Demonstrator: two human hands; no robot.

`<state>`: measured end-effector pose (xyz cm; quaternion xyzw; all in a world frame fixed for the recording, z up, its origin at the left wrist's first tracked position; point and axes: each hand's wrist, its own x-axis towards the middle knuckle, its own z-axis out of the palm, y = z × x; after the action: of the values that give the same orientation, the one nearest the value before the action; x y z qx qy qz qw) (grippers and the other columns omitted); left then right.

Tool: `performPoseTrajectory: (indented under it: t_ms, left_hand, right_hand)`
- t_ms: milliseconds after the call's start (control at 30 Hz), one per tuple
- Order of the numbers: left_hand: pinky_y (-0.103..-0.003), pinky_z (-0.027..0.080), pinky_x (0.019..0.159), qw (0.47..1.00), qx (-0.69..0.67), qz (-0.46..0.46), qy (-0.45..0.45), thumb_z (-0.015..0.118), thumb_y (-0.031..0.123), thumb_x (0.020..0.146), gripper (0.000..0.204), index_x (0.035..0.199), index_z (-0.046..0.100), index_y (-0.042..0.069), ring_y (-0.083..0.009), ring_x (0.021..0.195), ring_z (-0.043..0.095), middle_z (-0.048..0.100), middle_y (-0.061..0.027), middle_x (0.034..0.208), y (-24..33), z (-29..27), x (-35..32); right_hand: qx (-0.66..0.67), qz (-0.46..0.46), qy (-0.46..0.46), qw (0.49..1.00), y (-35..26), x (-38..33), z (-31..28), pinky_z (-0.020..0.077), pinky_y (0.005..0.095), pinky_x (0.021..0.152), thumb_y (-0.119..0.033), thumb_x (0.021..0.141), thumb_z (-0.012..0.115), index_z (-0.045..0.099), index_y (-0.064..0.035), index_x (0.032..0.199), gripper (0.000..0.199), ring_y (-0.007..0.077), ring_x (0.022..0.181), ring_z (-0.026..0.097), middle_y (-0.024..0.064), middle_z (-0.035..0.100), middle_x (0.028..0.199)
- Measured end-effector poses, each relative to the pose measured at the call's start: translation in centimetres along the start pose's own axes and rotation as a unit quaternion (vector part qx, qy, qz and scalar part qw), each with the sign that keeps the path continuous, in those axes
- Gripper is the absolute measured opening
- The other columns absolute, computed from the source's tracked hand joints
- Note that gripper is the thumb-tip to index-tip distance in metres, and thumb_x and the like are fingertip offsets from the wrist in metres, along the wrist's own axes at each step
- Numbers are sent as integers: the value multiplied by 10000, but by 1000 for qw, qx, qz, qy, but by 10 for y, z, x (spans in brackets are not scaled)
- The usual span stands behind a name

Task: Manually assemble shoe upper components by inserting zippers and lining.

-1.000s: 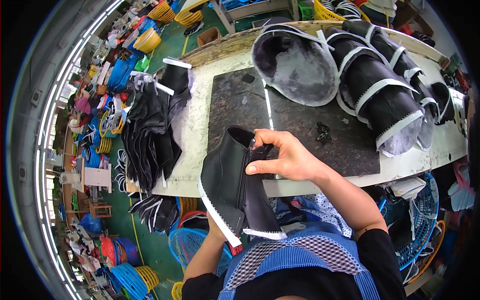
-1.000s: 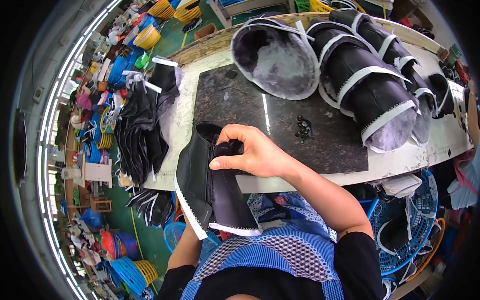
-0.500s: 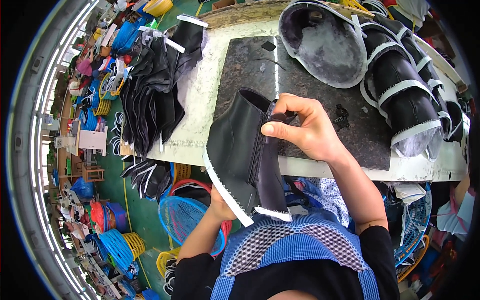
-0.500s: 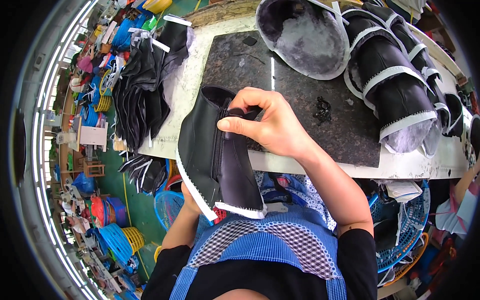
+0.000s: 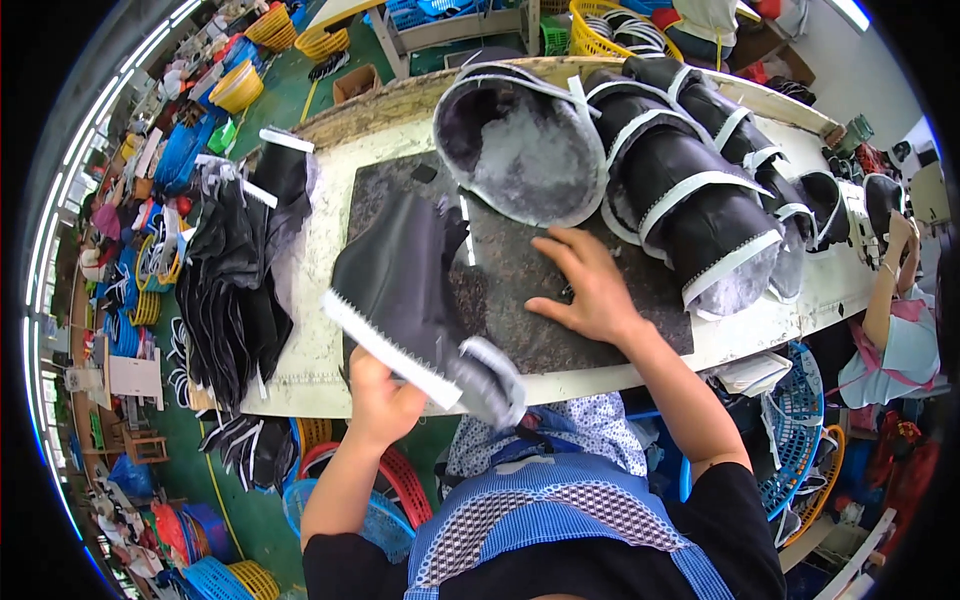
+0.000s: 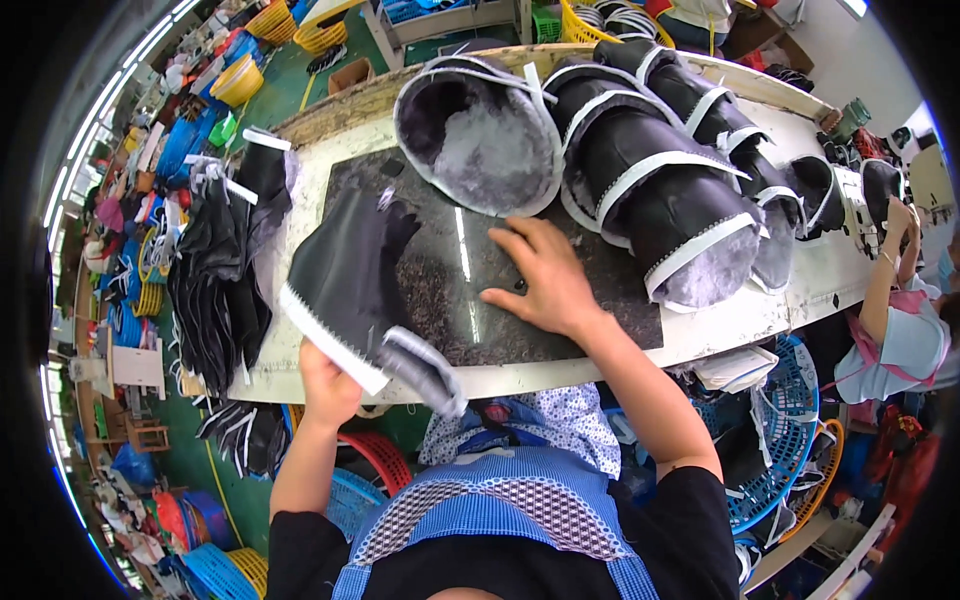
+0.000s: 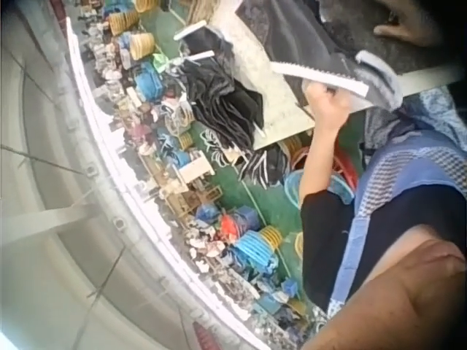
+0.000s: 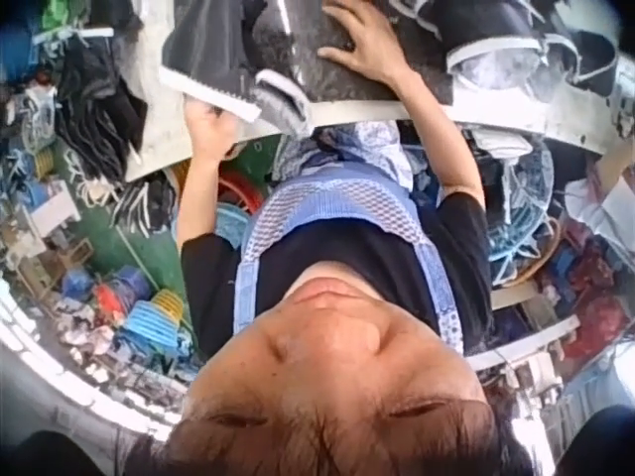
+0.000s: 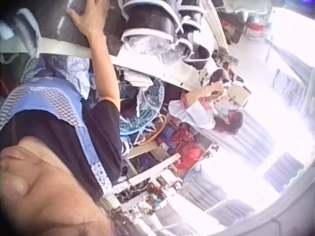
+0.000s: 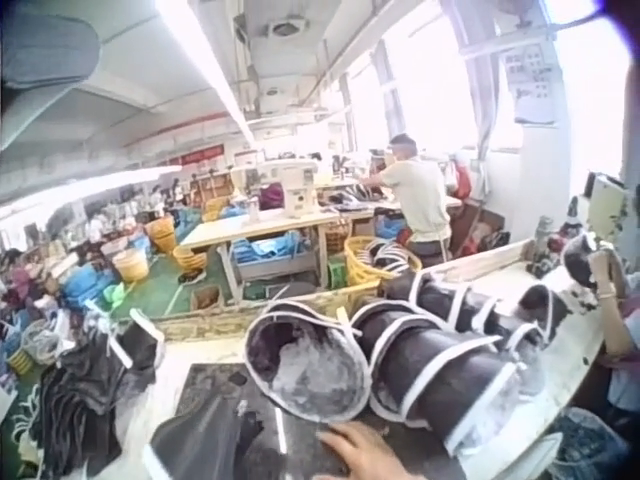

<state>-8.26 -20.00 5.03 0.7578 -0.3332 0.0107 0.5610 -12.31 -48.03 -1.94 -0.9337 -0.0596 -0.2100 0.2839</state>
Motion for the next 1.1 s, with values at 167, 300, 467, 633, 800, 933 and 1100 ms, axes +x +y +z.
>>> performPoseTrajectory:
  t_ms: [167, 300, 467, 633, 800, 933, 1100]
  left_hand:
    - [-392, 482, 800, 1000, 21, 2, -21, 636, 111, 834, 136, 906, 683, 5, -341, 905, 634, 658, -186, 943, -6, 64, 93]
    - [-510, 390, 947, 996, 32, 47, 64, 598, 194, 867, 195, 960, 673, 39, -401, 1051, 549, 622, -192, 1089, -85, 130, 183]
    - [-698, 215, 1016, 995, 54, 89, 3, 605, 316, 854, 347, 1117, 622, 91, -427, 1172, 466, 556, -207, 1217, -99, 168, 209]
    - [-668, 184, 1066, 978, 147, 124, -82, 649, 322, 833, 406, 1143, 536, 85, -444, 1248, 415, 422, -292, 1342, -87, 158, 178]
    - [-484, 328, 1081, 953, 158, 260, 9, 709, 112, 763, 325, 1056, 568, 102, -318, 1232, 492, 553, -143, 1268, -57, 18, 88]
    - [-491, 314, 1044, 784, 474, 66, 396, 706, 132, 706, 534, 1194, 505, 51, -371, 1261, 389, 436, -202, 1317, -71, -176, 19]
    - [-471, 351, 1072, 799, 479, -299, 208, 735, 185, 673, 1037, 1520, 137, 217, -406, 1368, 303, 273, -214, 1477, -131, -304, -89]
  right_hand:
    - [118, 42, 38, 991, -4, 3, 5, 416, 432, 1001, -141, 797, 676, 573, -44, 1222, 448, 372, 1173, 501, 182, 536, 1253]
    - [30, 14, 38, 999, 5, -7, 12, 451, 444, 929, -148, 802, 698, 617, -24, 1127, 356, 400, 1101, 545, 198, 589, 1175]
    - [-10, -6, 68, 998, -8, -9, 5, 468, 415, 848, -84, 774, 690, 666, -49, 976, 207, 316, 996, 573, 122, 605, 1060]
    - [-42, -3, 77, 996, -14, -14, 2, 481, 388, 784, 0, 767, 664, 671, -27, 938, 173, 313, 904, 580, 126, 612, 969]
    - [-35, -14, 65, 997, -17, -13, 1, 471, 383, 783, 47, 789, 624, 653, 7, 933, 152, 319, 895, 571, 140, 606, 965]
    - [-37, -13, 57, 998, -25, -12, -2, 464, 379, 788, 61, 796, 612, 638, 21, 938, 149, 317, 901, 568, 148, 604, 969]
    - [-36, -21, 65, 997, -20, -14, 1, 463, 378, 781, 61, 795, 609, 635, 18, 934, 148, 316, 892, 565, 144, 599, 958]
